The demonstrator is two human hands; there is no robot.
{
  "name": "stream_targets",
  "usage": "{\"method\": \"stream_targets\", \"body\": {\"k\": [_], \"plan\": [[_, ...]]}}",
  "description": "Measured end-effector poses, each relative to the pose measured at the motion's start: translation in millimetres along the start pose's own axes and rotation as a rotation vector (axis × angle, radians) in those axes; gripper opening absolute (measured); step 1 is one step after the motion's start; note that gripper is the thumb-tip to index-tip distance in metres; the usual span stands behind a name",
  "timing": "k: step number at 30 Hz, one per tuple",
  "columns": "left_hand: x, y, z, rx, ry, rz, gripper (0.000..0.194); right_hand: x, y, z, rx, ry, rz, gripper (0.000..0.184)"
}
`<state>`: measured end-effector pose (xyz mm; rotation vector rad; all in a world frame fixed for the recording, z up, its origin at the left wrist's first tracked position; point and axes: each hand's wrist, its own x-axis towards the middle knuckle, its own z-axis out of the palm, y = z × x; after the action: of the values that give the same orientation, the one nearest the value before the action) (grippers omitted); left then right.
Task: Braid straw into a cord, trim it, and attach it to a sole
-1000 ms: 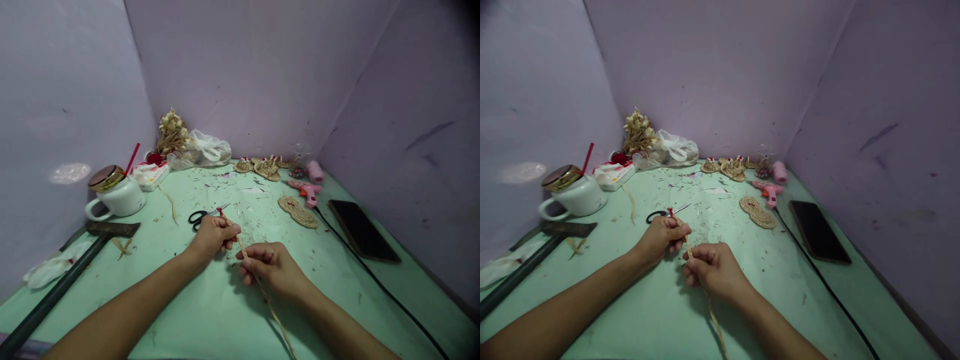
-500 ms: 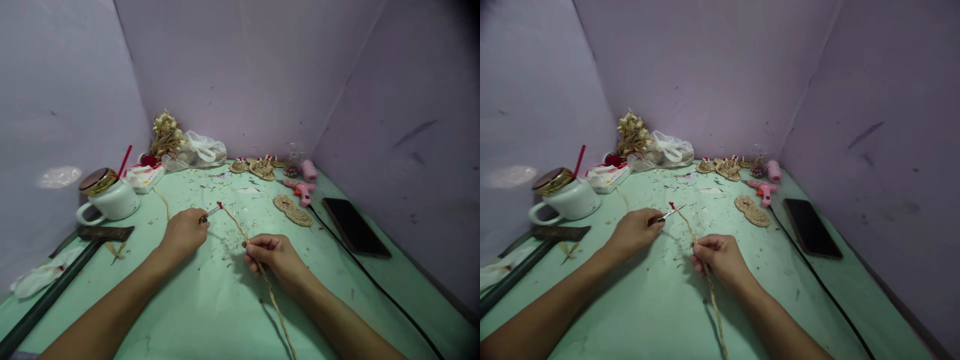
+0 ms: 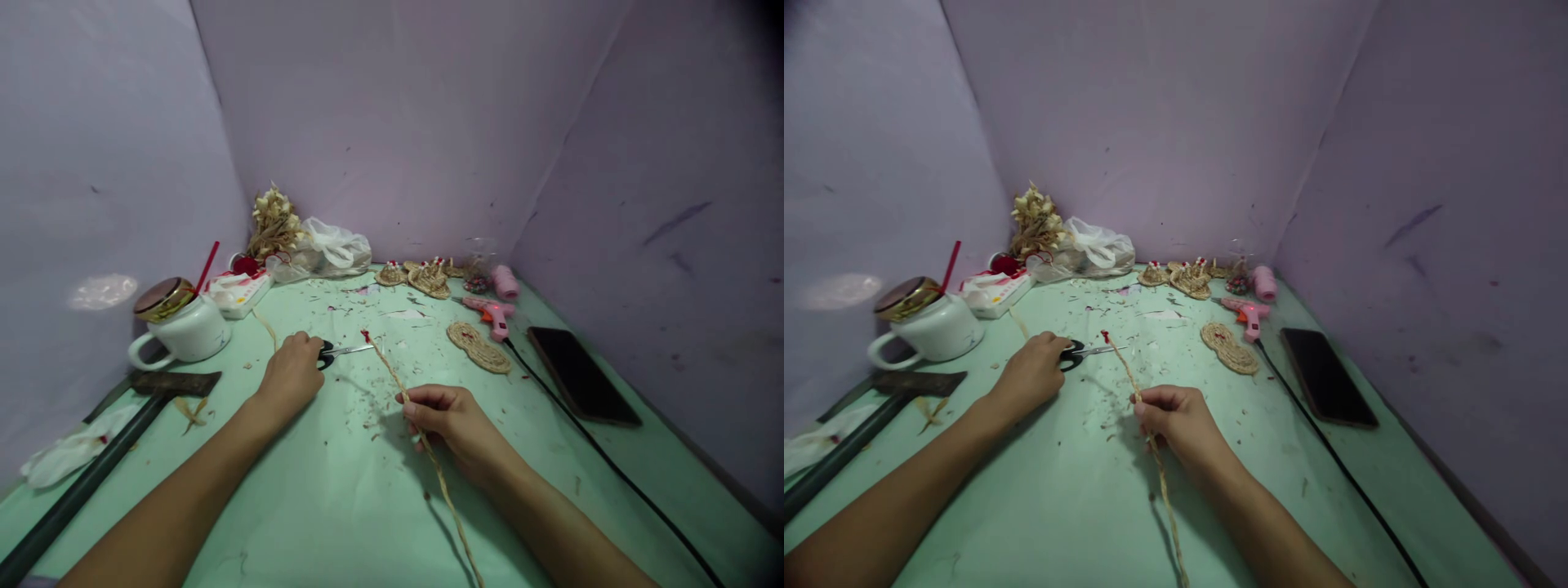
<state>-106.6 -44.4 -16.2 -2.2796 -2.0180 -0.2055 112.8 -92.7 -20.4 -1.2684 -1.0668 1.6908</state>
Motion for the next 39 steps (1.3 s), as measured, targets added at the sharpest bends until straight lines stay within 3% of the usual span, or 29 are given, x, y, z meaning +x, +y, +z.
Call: {"method": "stream_targets", "body": {"k": [5, 9, 13, 16, 20, 23, 25, 29, 32, 36, 39], "plan": [[8.5, -10.4, 0.8, 0.008, -0.054, 0.042, 0.030, 0.5, -0.6, -0.3, 0.019, -0.003, 0.011, 0.024], [9.2, -13.2, -5.8, 0.060, -0.164, -0.013, 0.018, 1.5, 0.4, -0.3, 0.019, -0.005, 0.010, 0.023], [8.0, -13.1, -7.7, -0.010, -0.156, -0.086, 0.022, 3.2, 2.4, -1.6, 0.011, 0.002, -0.004, 0.022], [9.8, -12.9, -10.0, -0.264, -0.136, -0.150, 0.031, 4.6, 1.8, -3.0, 0.058, 0.025, -0.006, 0.023], [9.6, -8.0, -25.3, -0.802, -0.109, -0.261, 0.046, 6.3, -4.1, -5.8, 0.156, 0.139, -0.034, 0.023], [1.3, 2.3, -37.3, -1.034, -0.055, -0.201, 0.048, 7.9, -8.0, -9.1, 0.161, 0.200, -0.059, 0.020], [-7.6, 12.3, -38.6, -1.002, -0.082, -0.041, 0.045, 8.8, -8.3, -11.2, 0.125, 0.205, -0.063, 0.019], [-26.0, 34.4, -25.2, -0.611, -0.162, 0.304, 0.035, 9.8, -5.9, -12.8, 0.042, 0.190, -0.104, 0.017], [-33.2, 43.7, -13.4, -0.380, -0.109, 0.471, 0.032, 10.3, -4.6, -12.8, 0.038, 0.173, -0.139, 0.016], [-33.3, 42.8, -6.7, -0.253, 0.013, 0.522, 0.045, 10.6, -4.0, -13.3, 0.026, 0.186, -0.134, 0.018], [-31.4, 39.9, -6.0, -0.176, 0.034, 0.491, 0.049, 9.3, -5.3, -13.2, -0.005, 0.182, -0.128, 0.019]]}}
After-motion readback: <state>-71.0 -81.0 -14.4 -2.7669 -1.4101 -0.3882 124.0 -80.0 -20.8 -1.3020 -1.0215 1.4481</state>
